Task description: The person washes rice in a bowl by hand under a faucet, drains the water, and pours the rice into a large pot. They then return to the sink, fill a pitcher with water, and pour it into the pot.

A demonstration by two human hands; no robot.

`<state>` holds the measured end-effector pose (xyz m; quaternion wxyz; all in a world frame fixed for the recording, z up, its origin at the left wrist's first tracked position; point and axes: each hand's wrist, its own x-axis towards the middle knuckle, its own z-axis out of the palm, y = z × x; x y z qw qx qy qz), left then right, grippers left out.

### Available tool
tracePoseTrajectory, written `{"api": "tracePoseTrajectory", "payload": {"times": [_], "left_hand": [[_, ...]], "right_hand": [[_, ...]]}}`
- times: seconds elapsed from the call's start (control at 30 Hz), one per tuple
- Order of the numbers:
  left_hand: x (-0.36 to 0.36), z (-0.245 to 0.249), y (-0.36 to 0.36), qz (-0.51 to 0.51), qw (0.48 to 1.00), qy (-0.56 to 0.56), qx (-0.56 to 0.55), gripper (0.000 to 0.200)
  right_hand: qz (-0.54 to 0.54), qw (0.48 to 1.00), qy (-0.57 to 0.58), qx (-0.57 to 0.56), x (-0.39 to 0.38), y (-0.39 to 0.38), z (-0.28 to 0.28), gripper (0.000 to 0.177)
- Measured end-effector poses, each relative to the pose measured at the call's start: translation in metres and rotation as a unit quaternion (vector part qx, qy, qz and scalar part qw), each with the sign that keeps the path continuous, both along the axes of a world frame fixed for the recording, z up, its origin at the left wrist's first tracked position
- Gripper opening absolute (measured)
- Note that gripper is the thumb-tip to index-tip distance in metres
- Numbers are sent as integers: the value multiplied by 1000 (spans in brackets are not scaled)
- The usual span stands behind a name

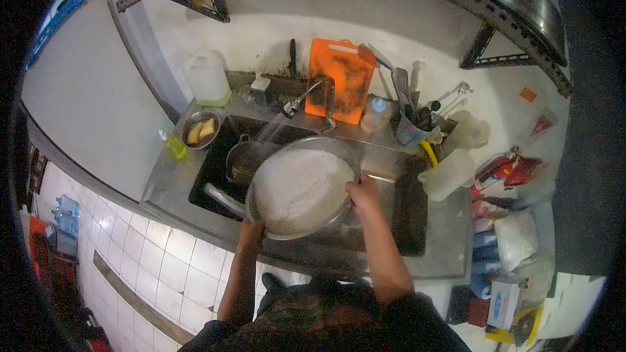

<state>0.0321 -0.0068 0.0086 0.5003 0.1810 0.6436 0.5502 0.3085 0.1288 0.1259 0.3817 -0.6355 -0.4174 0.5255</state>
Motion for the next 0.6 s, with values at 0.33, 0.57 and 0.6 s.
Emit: {"api": "tracePoseTrajectory", "payload": {"times": [0.33,0.57,0.6], "left_hand": [[-1,6,0,-5,1000,12,-25,45],[-4,-11,4,8,1000,-15,-4,44],[-4,-11,4,8,1000,-17,4,44]], "right_hand": [[-2,1000,9,7,-6,0,12,24],[2,1000,-3,7,-6,7,5,21],[2,1000,2,7,-6,8,3,20]]}}
